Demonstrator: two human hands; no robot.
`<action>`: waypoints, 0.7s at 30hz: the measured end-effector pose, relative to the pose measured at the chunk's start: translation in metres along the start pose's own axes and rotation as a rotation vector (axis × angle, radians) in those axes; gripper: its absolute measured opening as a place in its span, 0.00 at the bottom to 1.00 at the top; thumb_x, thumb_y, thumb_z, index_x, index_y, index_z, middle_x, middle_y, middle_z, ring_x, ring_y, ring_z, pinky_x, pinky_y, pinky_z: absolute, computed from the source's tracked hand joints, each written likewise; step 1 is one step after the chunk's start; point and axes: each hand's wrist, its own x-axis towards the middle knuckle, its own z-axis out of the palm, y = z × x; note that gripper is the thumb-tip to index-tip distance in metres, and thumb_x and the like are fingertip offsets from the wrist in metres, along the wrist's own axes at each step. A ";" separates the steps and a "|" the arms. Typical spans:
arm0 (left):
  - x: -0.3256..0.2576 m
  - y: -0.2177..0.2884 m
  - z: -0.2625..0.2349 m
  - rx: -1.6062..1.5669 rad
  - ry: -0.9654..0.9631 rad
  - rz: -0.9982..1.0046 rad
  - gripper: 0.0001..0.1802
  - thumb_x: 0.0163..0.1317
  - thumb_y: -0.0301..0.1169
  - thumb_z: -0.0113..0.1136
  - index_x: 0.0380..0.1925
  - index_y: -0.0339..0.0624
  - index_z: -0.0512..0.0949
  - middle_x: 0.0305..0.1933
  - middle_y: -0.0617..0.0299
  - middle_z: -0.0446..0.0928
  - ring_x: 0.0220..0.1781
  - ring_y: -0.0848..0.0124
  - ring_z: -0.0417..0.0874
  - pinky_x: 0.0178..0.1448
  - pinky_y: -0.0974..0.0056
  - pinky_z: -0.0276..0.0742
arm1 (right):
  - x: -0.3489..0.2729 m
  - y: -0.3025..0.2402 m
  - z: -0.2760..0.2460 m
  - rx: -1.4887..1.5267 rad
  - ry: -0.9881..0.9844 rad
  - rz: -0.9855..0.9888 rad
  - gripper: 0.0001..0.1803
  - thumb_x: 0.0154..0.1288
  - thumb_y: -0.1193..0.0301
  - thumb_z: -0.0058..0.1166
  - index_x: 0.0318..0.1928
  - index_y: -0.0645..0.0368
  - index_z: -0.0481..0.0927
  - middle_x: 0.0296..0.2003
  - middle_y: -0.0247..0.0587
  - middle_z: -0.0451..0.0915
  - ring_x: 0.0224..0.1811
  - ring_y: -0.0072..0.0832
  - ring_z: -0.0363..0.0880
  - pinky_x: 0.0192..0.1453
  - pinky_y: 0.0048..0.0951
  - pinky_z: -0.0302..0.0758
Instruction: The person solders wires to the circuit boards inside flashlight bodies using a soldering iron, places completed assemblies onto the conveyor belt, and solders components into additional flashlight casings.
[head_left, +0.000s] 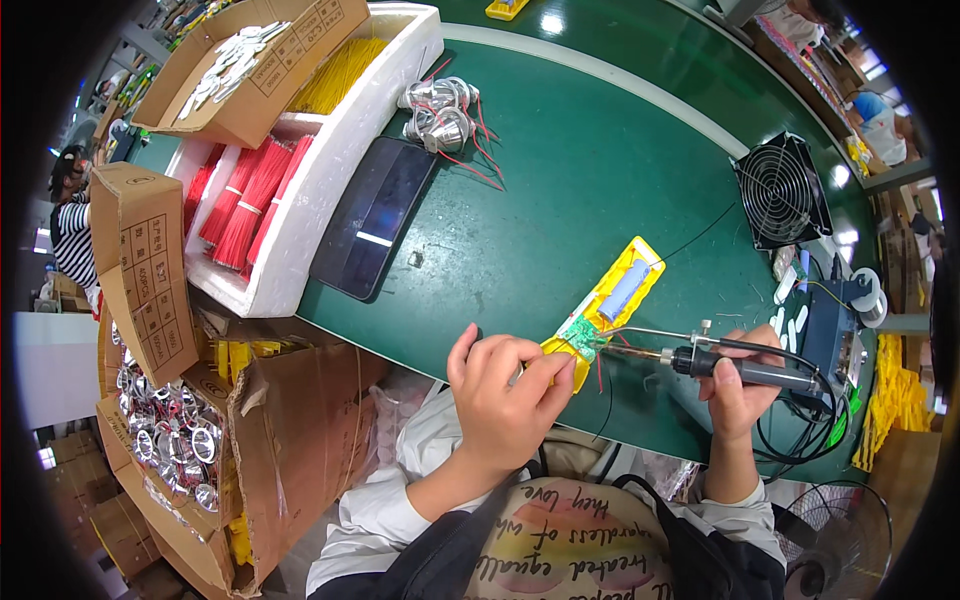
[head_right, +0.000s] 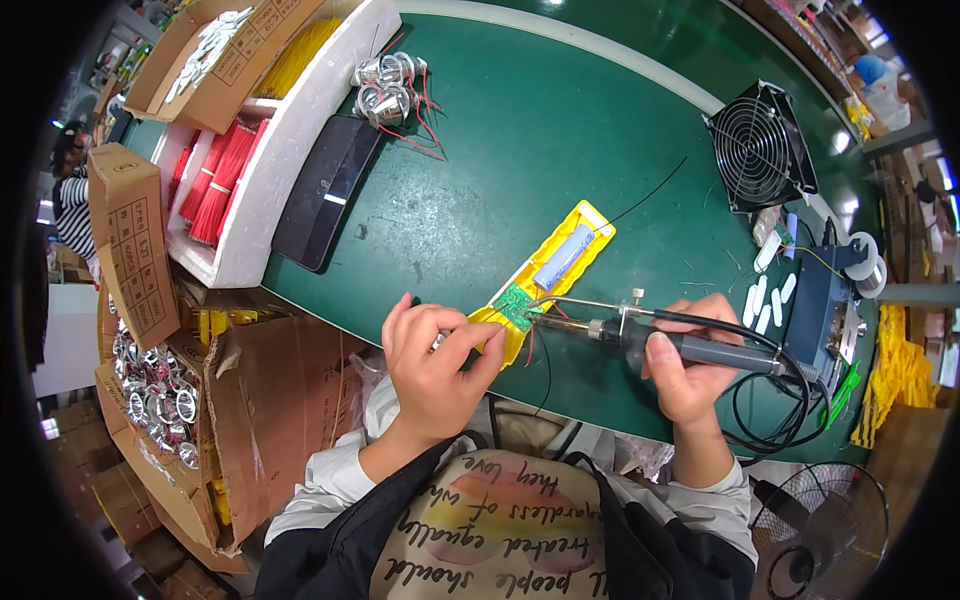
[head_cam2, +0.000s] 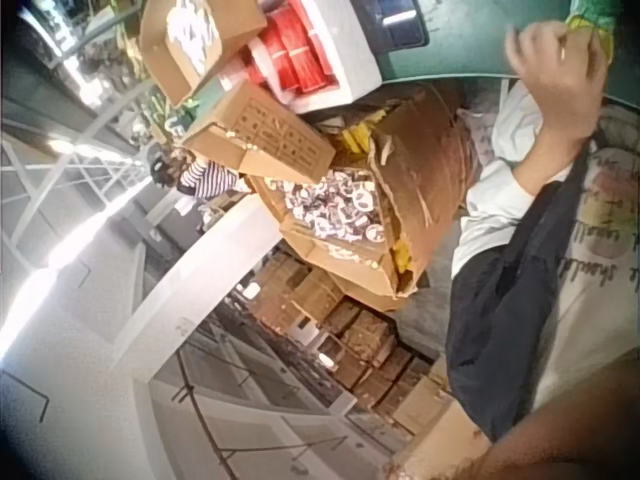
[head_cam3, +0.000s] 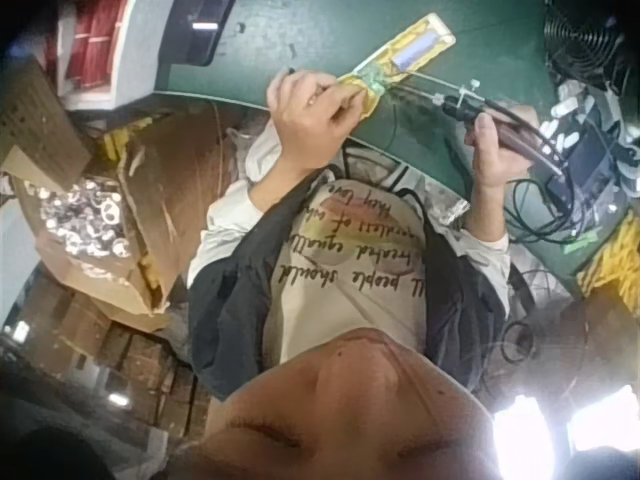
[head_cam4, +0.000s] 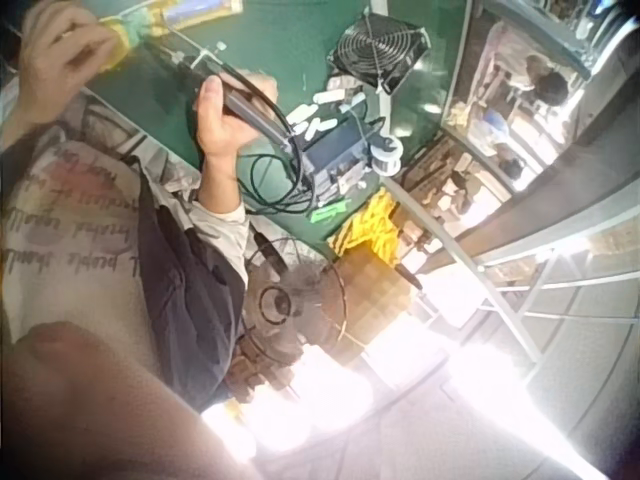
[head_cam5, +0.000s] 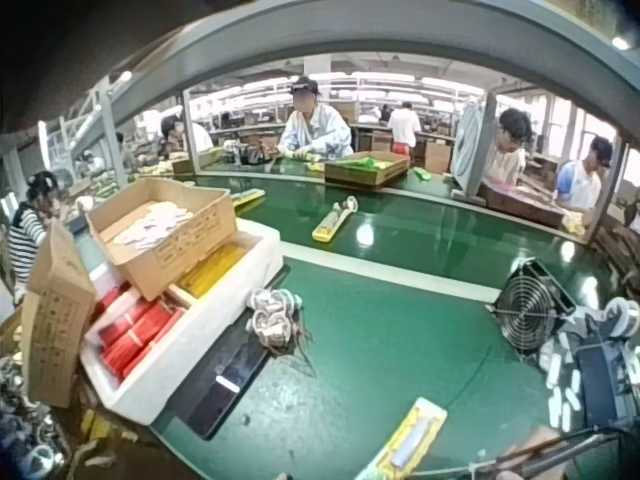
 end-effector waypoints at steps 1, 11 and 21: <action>0.000 0.000 0.001 0.002 -0.003 -0.001 0.09 0.40 0.26 0.66 0.23 0.49 0.77 0.26 0.69 0.69 0.35 0.68 0.73 0.55 0.50 0.61 | -0.002 -0.002 0.003 0.009 0.009 0.038 0.11 0.53 0.71 0.53 0.30 0.62 0.65 0.15 0.35 0.66 0.10 0.16 0.61 0.15 0.15 0.61; 0.000 0.001 0.002 0.012 -0.002 -0.017 0.08 0.40 0.27 0.66 0.23 0.48 0.77 0.26 0.68 0.68 0.32 0.69 0.72 0.53 0.52 0.62 | -0.003 -0.003 0.004 0.050 -0.060 0.089 0.10 0.50 0.79 0.53 0.30 0.64 0.65 0.18 0.41 0.71 0.13 0.18 0.67 0.18 0.17 0.63; -0.001 0.001 0.001 0.004 -0.003 -0.018 0.07 0.41 0.27 0.66 0.22 0.48 0.77 0.25 0.69 0.68 0.32 0.69 0.72 0.53 0.53 0.62 | -0.003 -0.002 0.004 0.050 -0.066 0.076 0.09 0.50 0.80 0.53 0.31 0.65 0.65 0.17 0.41 0.70 0.14 0.19 0.67 0.19 0.17 0.64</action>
